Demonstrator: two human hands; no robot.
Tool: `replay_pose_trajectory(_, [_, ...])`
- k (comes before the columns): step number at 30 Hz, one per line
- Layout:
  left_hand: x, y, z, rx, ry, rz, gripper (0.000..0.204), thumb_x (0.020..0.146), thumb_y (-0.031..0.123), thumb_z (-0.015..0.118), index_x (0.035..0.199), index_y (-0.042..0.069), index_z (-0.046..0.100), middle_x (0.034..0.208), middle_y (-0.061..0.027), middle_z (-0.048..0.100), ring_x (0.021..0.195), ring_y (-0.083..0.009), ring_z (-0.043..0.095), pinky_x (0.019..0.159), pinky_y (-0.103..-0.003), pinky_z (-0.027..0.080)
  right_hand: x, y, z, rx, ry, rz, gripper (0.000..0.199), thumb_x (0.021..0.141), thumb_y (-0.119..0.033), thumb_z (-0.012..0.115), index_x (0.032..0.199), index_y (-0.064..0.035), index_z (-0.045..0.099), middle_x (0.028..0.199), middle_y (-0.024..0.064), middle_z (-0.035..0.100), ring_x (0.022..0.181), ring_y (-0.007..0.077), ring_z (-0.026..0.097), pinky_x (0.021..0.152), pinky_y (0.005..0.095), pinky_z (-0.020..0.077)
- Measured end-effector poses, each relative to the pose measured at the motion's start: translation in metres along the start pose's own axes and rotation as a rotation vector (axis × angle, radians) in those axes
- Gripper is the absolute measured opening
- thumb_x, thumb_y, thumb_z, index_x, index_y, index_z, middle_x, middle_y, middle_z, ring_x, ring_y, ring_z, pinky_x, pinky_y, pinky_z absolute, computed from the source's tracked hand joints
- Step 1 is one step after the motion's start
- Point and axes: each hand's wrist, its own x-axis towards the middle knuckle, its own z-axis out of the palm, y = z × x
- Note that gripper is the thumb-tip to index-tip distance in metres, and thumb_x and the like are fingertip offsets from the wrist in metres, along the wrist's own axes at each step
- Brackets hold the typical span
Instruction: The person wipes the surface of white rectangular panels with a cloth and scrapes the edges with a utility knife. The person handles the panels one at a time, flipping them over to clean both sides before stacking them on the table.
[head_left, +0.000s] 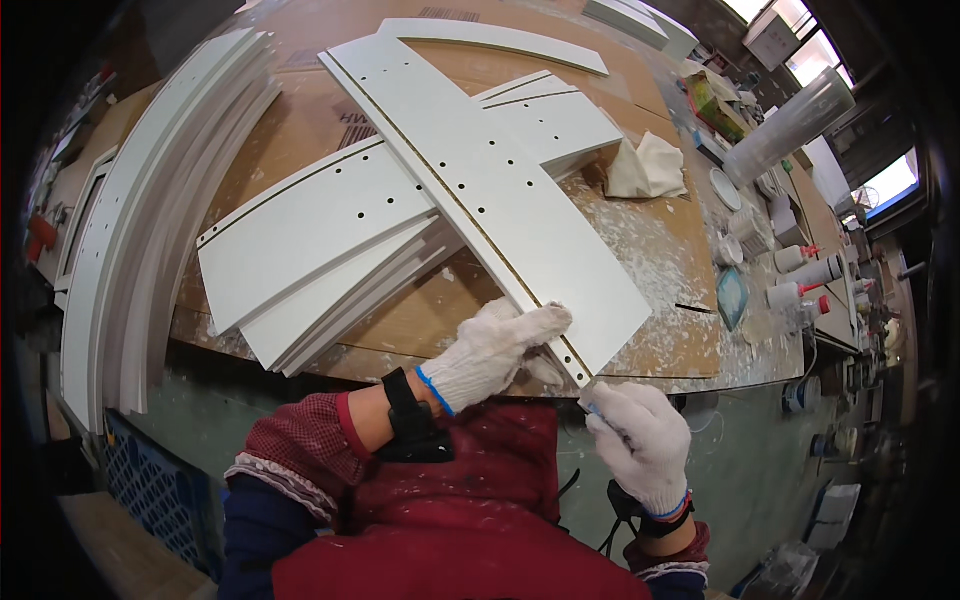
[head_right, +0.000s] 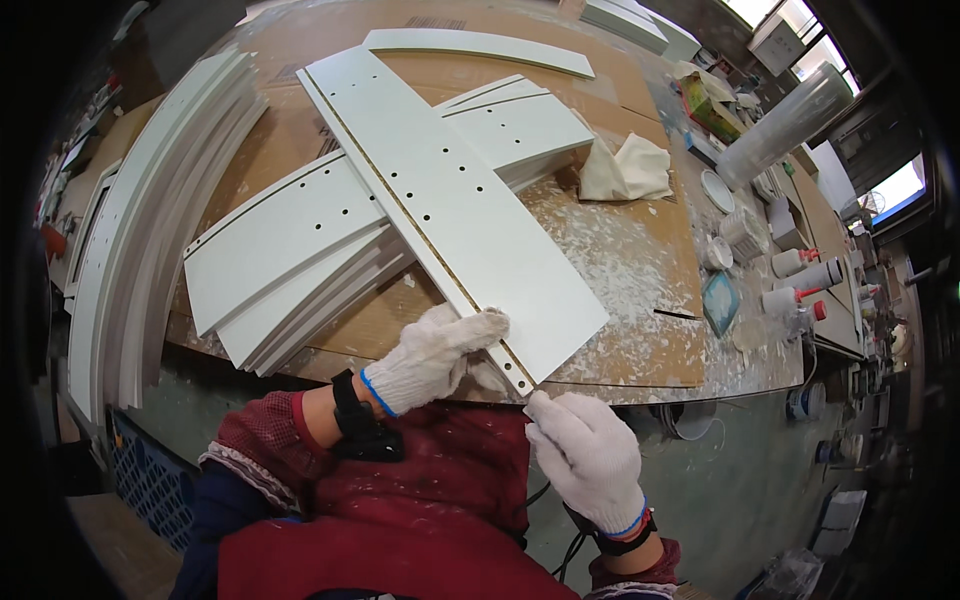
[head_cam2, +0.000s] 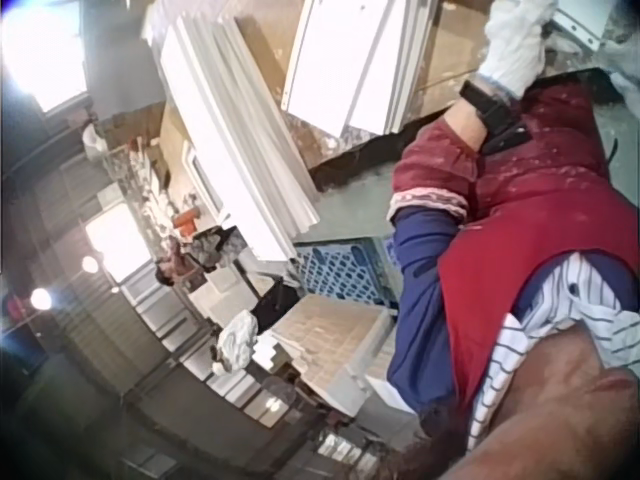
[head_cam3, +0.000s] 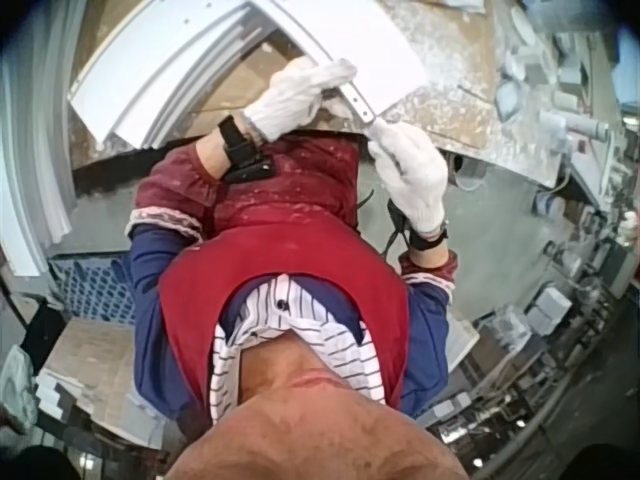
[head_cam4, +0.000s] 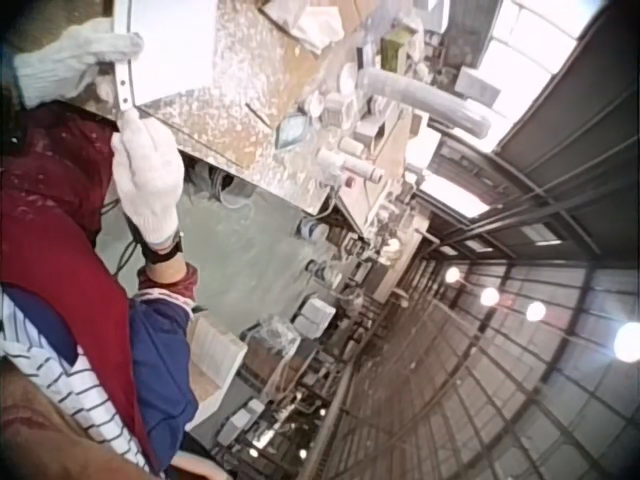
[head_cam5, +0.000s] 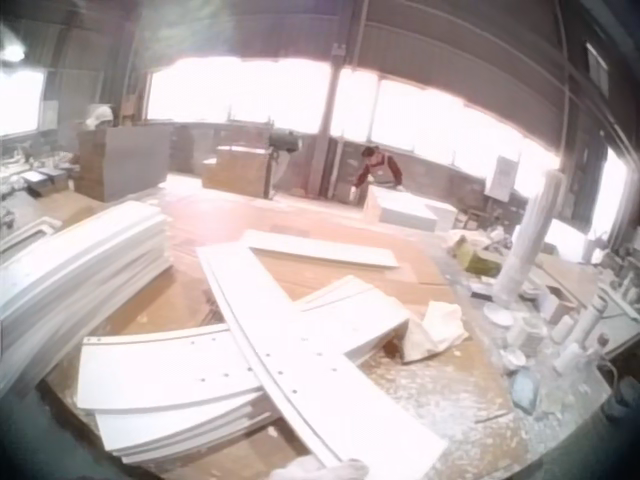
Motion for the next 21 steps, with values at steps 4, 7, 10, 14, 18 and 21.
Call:
replay_pose_trajectory(4, [0.003, -0.001, -0.003, -0.050, -0.006, -0.058, 0.022, 0.091, 0.015, 0.062, 0.104, -0.002, 0.061, 0.097, -0.0107, 0.066, 0.083, -0.0180, 0.066, 0.069, -0.029, 0.055, 0.006, -0.008, -0.002, -0.019, 0.065, -0.008, 0.032, 0.074, -0.003, 0.071, 0.106, -0.0035, 0.066, 0.084, 0.0084, 0.062, 0.076, 0.0267, 0.061, 0.067, 0.0351, 0.0496])
replay_pose_trajectory(7, [0.002, -0.010, -0.007, 0.138, -0.018, 0.118, 0.020, 0.087, 0.004, 0.061, 0.108, 0.002, 0.064, 0.097, -0.0132, 0.066, 0.087, -0.0230, 0.066, 0.071, -0.032, 0.055, 0.009, -0.003, 0.003, -0.033, -0.070, -0.021, 0.034, 0.073, -0.001, 0.072, 0.106, -0.0033, 0.066, 0.083, 0.0090, 0.063, 0.077, 0.0268, 0.062, 0.067, 0.0349, 0.0500])
replay_pose_trajectory(10, [0.003, -0.017, -0.011, 0.243, -0.046, 0.268, 0.027, 0.085, -0.002, 0.061, 0.111, 0.005, 0.065, 0.097, -0.0150, 0.065, 0.088, -0.0261, 0.066, 0.071, -0.031, 0.055, 0.007, 0.000, -0.003, -0.023, -0.134, 0.048, 0.035, 0.073, -0.002, 0.072, 0.107, -0.0030, 0.066, 0.084, 0.0095, 0.063, 0.078, 0.0268, 0.062, 0.067, 0.0347, 0.0503])
replay_pose_trajectory(14, [0.003, -0.005, -0.001, 0.116, 0.049, 0.047, 0.017, 0.089, 0.006, 0.061, 0.106, 0.002, 0.064, 0.094, -0.0117, 0.065, 0.083, -0.0202, 0.064, 0.067, -0.029, 0.053, 0.003, 0.000, 0.000, 0.005, 0.037, -0.009, 0.035, 0.073, -0.002, 0.073, 0.107, -0.0026, 0.066, 0.087, 0.0099, 0.065, 0.078, 0.0266, 0.062, 0.067, 0.0345, 0.0508])
replay_pose_trajectory(18, [0.002, -0.007, -0.001, 0.021, 0.034, 0.059, 0.022, 0.091, 0.020, 0.063, 0.101, 0.000, 0.062, 0.089, -0.0061, 0.063, 0.073, -0.0102, 0.059, 0.057, -0.023, 0.048, 0.007, 0.002, 0.001, 0.002, -0.074, 0.002, 0.036, 0.071, -0.001, 0.073, 0.106, -0.0021, 0.066, 0.087, 0.0101, 0.065, 0.078, 0.0264, 0.063, 0.067, 0.0343, 0.0508])
replay_pose_trajectory(21, [0.001, 0.001, 0.000, 0.044, 0.037, 0.007, 0.029, 0.090, 0.025, 0.065, 0.101, -0.001, 0.061, 0.086, -0.0042, 0.062, 0.069, -0.0069, 0.056, 0.053, -0.020, 0.044, 0.005, 0.002, -0.003, 0.018, -0.007, 0.007, 0.035, 0.072, -0.002, 0.072, 0.106, -0.0019, 0.066, 0.086, 0.0096, 0.065, 0.078, 0.0265, 0.062, 0.067, 0.0346, 0.0505])
